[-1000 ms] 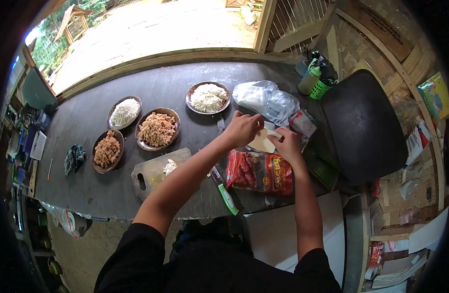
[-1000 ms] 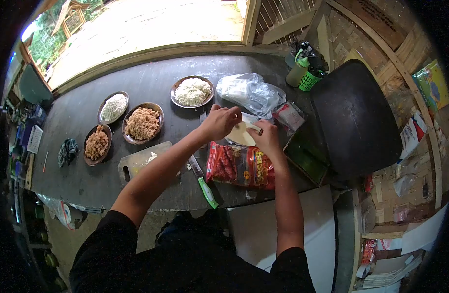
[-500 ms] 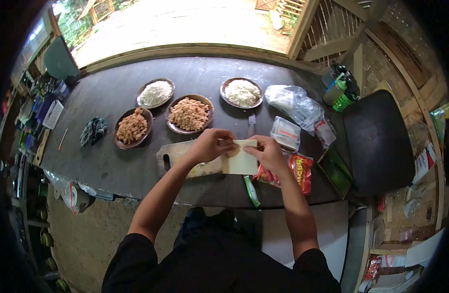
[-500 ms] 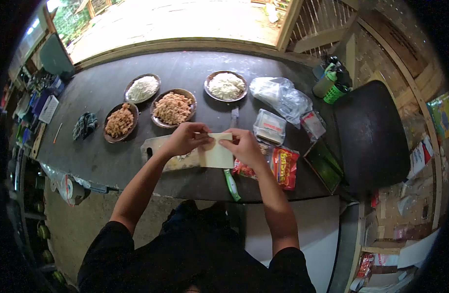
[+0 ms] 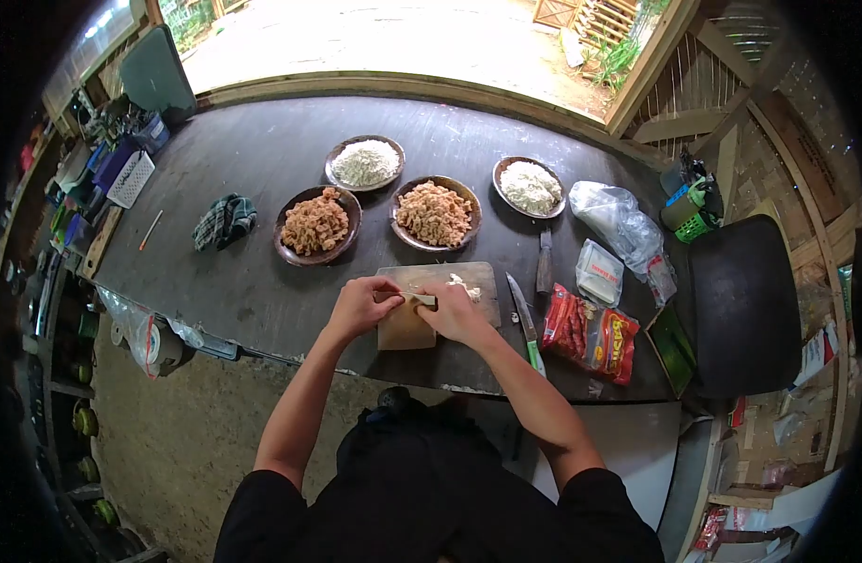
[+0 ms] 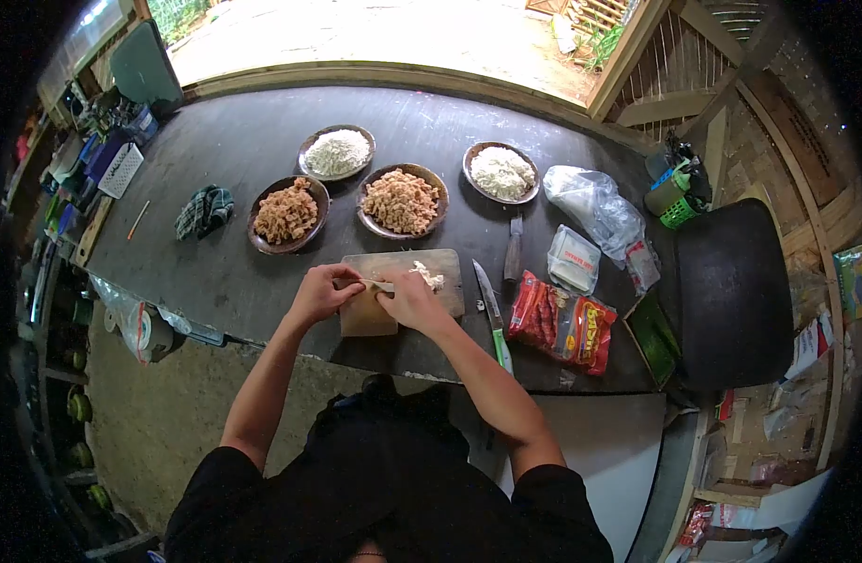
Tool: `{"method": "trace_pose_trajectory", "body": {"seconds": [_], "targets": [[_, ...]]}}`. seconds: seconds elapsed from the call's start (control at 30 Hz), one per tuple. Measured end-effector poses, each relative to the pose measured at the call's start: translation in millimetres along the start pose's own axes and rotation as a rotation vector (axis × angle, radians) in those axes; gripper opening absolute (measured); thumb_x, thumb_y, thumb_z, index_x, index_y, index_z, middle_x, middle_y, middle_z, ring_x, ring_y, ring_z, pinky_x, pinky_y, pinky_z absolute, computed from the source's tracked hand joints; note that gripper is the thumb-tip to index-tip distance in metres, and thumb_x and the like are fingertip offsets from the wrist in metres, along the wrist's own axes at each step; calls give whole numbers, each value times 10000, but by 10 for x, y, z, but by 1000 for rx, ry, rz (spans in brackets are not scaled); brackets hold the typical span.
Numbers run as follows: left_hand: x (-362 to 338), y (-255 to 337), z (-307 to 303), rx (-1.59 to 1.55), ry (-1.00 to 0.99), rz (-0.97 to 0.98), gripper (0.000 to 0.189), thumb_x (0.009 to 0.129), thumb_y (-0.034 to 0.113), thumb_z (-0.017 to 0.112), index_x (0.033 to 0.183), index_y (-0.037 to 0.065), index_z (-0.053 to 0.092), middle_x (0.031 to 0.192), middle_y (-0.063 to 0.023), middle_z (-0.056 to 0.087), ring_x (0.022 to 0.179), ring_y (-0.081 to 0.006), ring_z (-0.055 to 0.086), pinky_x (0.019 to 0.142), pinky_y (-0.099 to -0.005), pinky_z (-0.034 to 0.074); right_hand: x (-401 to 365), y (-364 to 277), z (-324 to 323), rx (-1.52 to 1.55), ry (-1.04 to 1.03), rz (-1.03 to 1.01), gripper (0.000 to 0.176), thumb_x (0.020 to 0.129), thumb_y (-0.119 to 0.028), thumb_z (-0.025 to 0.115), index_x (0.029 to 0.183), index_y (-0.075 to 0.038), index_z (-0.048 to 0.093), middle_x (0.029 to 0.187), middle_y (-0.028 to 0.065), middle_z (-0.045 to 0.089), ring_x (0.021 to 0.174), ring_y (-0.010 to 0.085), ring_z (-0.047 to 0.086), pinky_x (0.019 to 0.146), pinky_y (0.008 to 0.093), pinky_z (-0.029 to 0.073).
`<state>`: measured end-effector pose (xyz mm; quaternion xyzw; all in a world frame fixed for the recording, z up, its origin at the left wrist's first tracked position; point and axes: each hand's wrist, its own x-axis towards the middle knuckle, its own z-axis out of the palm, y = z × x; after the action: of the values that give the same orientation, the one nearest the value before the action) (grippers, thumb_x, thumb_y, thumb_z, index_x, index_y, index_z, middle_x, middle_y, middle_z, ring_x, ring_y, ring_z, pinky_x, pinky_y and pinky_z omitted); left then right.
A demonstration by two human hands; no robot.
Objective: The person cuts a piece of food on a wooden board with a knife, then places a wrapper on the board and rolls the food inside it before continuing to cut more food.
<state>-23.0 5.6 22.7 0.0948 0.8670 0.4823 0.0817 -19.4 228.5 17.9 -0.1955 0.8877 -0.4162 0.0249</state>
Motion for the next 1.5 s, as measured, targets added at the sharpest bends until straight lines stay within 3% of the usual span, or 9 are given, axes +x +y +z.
{"method": "trace_pose_trajectory", "body": {"seconds": [0.1, 0.17, 0.27, 0.53, 0.6, 1.03, 1.1, 1.2, 1.5], "targets": [[-8, -36, 14, 87, 52, 77, 203, 869, 189, 808, 1013, 50, 780, 847, -111, 771, 767, -202, 750, 716, -339, 576, 48, 56, 73, -47, 27, -27, 299, 852, -142, 735, 1123, -16, 748, 876, 270, 720, 812, 385, 730, 752, 443, 566], [39, -47, 55, 139, 63, 69, 209, 845, 255, 785, 989, 102, 788, 898, -127, 768, 851, -323, 748, 763, -401, 584, 57, 60, 36, -63, 50, 11, 238, 850, -127, 739, 1061, -18, 748, 942, 269, 724, 917, 429, 713, 837, 472, 570], [142, -51, 107, 205, 49, 127, 205, 839, 267, 774, 964, 104, 782, 897, -119, 765, 853, -337, 738, 752, -424, 578, 62, 17, -50, -136, 52, 95, 236, 851, -118, 736, 1058, -5, 745, 944, 267, 727, 912, 435, 713, 832, 478, 572], [342, -117, 65, 326, 19, 353, 175, 797, 234, 787, 919, 109, 798, 862, -135, 753, 825, -333, 730, 764, -431, 572, 23, -8, -46, -267, 115, 35, 203, 862, -100, 728, 1051, -41, 776, 996, 181, 713, 986, 368, 688, 897, 445, 551], [400, -132, 42, 263, -7, 335, 158, 788, 204, 790, 912, 108, 807, 854, -131, 753, 830, -331, 724, 769, -434, 569, 42, 63, -6, -328, 181, -84, 161, 873, -100, 725, 1008, -41, 789, 980, 170, 697, 969, 350, 675, 881, 442, 544], [655, -179, -16, 352, -84, 483, 134, 802, 147, 782, 924, 99, 809, 882, -96, 754, 886, -306, 693, 813, -415, 553, 179, 109, -93, -310, 132, 105, 125, 861, -99, 729, 941, -48, 810, 881, 141, 696, 934, 335, 675, 854, 441, 543], [675, -194, -35, 361, -134, 507, 130, 813, 134, 765, 930, 90, 803, 905, -94, 756, 883, -316, 683, 811, -418, 552, 197, 173, -105, -364, 139, -59, 110, 853, -101, 735, 921, -54, 807, 892, 122, 707, 936, 313, 673, 851, 428, 549], [684, -262, -67, 386, -122, 669, 120, 847, 126, 725, 933, 87, 800, 910, -96, 753, 869, -319, 678, 813, -419, 550, 187, 254, -123, -367, 121, -159, 87, 849, -90, 733, 898, -63, 800, 891, 101, 703, 931, 291, 665, 849, 416, 553], [562, -277, -82, 652, -131, 779, 161, 894, 121, 650, 956, 124, 799, 885, -73, 737, 876, -269, 684, 856, -399, 542, 88, 345, -70, -570, 113, -387, 91, 862, -88, 686, 921, -56, 747, 895, 89, 636, 936, 254, 644, 853, 358, 554]]}}
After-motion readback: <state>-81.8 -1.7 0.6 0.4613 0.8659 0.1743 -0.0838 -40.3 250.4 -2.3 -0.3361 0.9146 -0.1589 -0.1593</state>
